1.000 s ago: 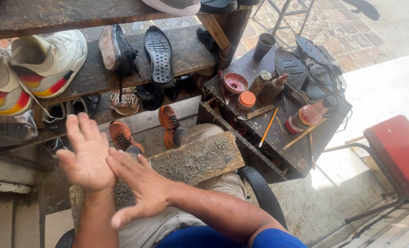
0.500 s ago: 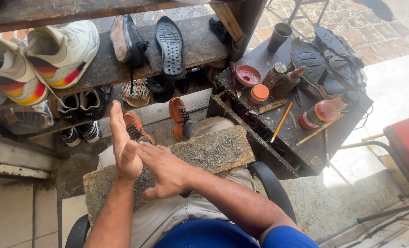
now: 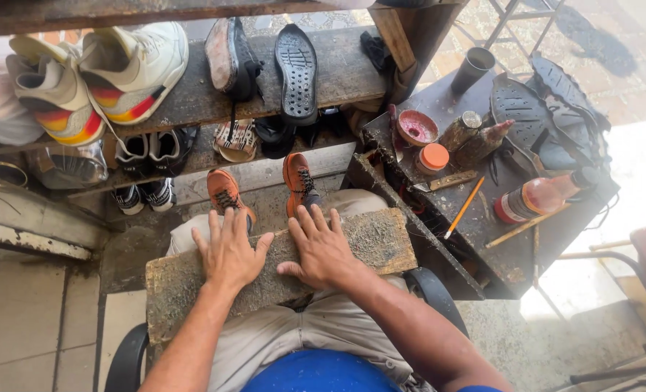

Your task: Repairing a shoe by applying adhesive to a block and inspecting the shoe sole

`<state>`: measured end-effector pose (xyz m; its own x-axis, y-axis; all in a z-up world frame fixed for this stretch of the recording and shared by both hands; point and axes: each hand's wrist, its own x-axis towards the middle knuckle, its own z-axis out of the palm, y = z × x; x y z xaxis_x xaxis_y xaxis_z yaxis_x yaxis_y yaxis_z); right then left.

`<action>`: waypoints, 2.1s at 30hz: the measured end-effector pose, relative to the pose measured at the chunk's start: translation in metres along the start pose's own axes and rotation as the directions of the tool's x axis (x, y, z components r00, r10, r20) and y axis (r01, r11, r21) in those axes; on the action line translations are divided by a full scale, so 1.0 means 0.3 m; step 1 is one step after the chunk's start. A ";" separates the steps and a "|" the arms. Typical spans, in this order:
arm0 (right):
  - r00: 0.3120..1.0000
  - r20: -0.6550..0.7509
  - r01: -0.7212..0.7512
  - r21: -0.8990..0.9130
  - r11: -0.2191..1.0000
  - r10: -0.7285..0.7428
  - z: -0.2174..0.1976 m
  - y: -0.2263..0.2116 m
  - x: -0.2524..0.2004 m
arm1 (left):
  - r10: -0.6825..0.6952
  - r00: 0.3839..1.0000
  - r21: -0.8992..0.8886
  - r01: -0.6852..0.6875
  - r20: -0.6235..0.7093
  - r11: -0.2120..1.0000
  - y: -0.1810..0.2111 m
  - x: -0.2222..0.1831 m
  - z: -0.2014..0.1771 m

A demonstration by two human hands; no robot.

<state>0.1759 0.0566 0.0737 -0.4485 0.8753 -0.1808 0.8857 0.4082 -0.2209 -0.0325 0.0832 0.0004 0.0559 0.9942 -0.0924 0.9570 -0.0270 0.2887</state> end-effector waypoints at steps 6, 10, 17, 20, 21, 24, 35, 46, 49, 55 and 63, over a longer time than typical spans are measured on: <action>0.988 0.113 0.127 -0.176 0.976 -0.108 0.011 0.005 -0.160 | 0.048 0.985 -0.022 -0.052 -0.164 0.998 -0.046 -0.015 0.082; 0.988 0.057 0.157 -0.302 0.940 -0.146 0.137 0.103 -0.228 | 0.005 1.000 -0.051 -0.006 -0.022 0.999 0.022 -0.042 -0.042; 0.989 0.012 0.146 -0.152 0.978 -0.145 0.145 -0.048 -0.032 | 0.024 0.994 -0.068 -0.032 -0.111 0.997 0.006 -0.038 -0.017; 0.963 -0.107 0.233 -0.128 0.964 -0.247 0.181 -0.068 0.019 | -0.028 0.995 -0.114 0.016 -0.100 0.993 0.006 -0.026 -0.022; 0.944 -0.160 0.273 -0.115 0.955 -0.289 0.190 -0.070 0.027 | -0.057 0.994 -0.128 0.045 -0.092 0.991 0.004 -0.021 -0.021; 0.897 -0.135 0.406 -0.123 0.906 -0.420 0.116 -0.032 -0.066 | -0.062 0.995 -0.117 0.053 -0.081 0.992 0.013 -0.020 -0.018; 0.999 0.016 0.042 -0.235 0.971 -0.039 -0.022 0.064 -0.153 | -0.037 0.992 -0.121 0.023 -0.118 0.992 0.004 -0.037 0.019; 0.878 -0.126 0.458 -0.057 0.887 -0.461 -0.011 -0.049 -0.105 | 0.029 0.995 -0.163 -0.013 0.098 0.987 -0.117 0.083 -0.001; 0.979 0.178 0.137 -0.191 0.972 -0.103 -0.027 0.092 -0.140 | 0.052 0.995 -0.099 -0.060 -0.080 0.993 -0.176 0.136 0.019; 0.990 -0.085 0.084 -0.309 0.947 -0.116 0.123 0.126 -0.078 | 0.149 0.801 0.092 -0.117 -0.579 0.989 -0.127 0.031 0.068; 0.946 -0.006 0.318 -0.164 0.934 -0.324 0.180 -0.150 0.083 | 0.143 0.885 -0.137 -0.224 -0.442 0.965 -0.135 -0.014 0.076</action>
<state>0.1184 0.0458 0.0273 -0.7104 0.6976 -0.0934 0.7038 0.7024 -0.1064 -0.0650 0.0777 -0.0326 0.0603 0.9226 0.3810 0.8721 -0.2344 0.4296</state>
